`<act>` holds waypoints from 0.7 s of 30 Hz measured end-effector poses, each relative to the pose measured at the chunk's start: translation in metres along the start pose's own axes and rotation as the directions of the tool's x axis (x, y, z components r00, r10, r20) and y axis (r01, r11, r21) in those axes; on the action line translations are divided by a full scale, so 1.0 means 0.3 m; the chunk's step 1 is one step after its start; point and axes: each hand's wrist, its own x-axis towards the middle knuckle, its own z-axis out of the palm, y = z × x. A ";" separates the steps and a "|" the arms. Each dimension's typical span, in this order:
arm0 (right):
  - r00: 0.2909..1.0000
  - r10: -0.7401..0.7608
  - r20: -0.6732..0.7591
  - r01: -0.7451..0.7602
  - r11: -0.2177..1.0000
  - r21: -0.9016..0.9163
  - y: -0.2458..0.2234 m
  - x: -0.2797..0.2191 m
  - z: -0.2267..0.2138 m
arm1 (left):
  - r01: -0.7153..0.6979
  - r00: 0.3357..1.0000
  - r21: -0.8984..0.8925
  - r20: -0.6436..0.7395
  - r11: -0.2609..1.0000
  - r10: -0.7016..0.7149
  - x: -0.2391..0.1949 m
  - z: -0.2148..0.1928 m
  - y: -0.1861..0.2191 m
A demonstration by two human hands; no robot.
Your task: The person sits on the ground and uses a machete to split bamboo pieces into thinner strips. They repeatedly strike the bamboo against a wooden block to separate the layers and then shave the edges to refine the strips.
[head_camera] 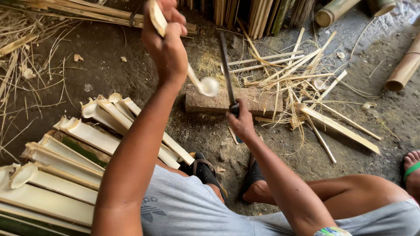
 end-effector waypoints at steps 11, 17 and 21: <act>0.996 -0.051 -0.070 0.045 0.995 -0.091 -0.031 -0.036 -0.013 | -0.123 0.989 0.210 0.106 0.970 0.103 -0.205 0.110 -0.071; 0.731 -0.570 -0.376 0.590 0.804 -0.074 0.003 0.034 -0.025 | -0.111 0.981 0.202 0.178 0.973 0.075 -0.231 0.112 -0.076; 0.998 0.034 -0.058 -0.052 0.934 -0.353 0.119 0.053 0.076 | -0.103 0.981 0.184 0.182 0.978 0.069 -0.219 0.140 -0.049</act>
